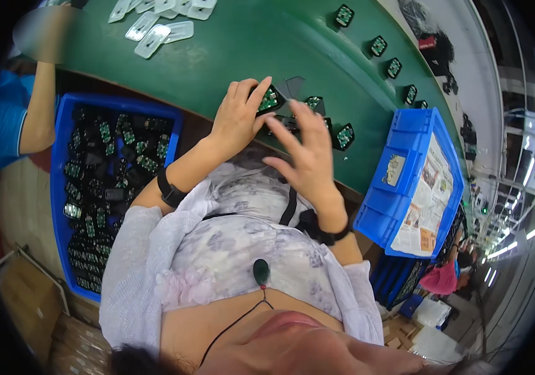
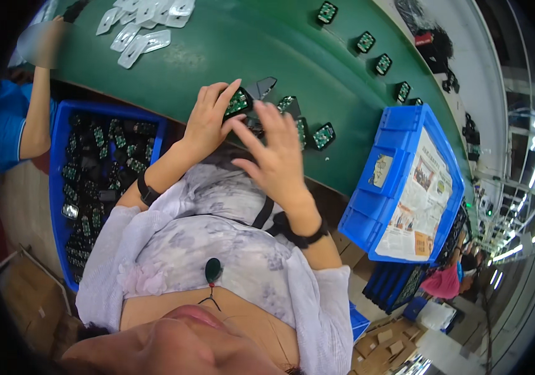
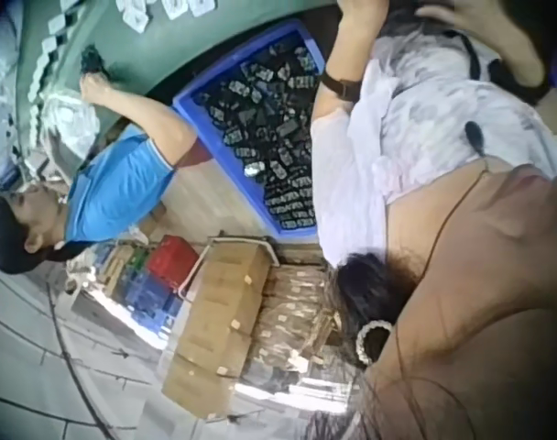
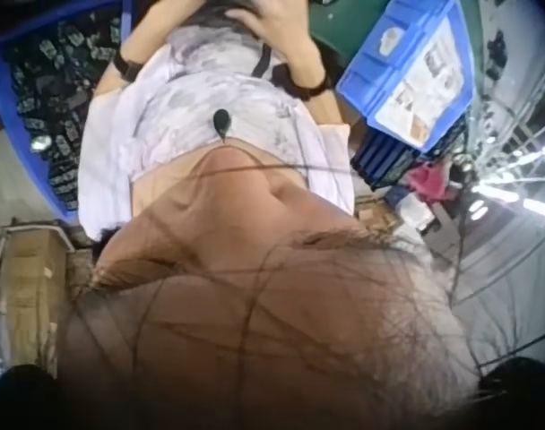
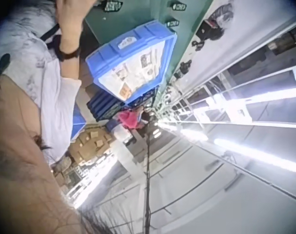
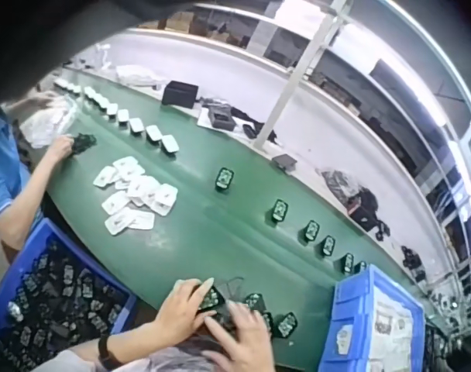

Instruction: Assembling electronic components into plastic housings on a production line.

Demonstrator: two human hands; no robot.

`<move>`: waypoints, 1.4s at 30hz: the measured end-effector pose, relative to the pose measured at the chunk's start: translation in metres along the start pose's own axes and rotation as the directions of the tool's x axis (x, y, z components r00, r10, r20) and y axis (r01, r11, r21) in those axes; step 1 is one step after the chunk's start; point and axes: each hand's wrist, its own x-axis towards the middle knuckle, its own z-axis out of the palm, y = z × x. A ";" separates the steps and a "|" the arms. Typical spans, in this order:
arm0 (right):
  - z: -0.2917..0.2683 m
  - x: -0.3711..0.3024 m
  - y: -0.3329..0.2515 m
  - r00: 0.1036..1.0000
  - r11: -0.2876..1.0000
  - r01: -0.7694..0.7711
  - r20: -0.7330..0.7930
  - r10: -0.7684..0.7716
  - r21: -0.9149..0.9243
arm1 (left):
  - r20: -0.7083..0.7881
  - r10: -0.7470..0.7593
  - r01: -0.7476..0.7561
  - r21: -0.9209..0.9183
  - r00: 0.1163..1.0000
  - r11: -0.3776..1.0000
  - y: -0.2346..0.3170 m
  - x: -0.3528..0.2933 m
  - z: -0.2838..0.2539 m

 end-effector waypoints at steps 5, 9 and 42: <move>0.032 0.014 0.023 0.979 0.993 -0.072 -0.198 0.053 -0.090 | 0.059 0.055 -0.045 -0.156 0.997 0.987 -0.001 0.016 -0.007; 0.033 0.025 0.041 0.967 0.992 -0.081 -0.249 0.055 -0.096 | 0.083 0.168 -0.155 -0.142 0.982 0.978 -0.011 0.043 -0.009; -0.103 0.088 0.088 0.975 0.972 -0.151 -0.190 0.116 -0.181 | 0.219 0.115 -0.098 -0.089 0.969 0.991 0.025 0.061 0.034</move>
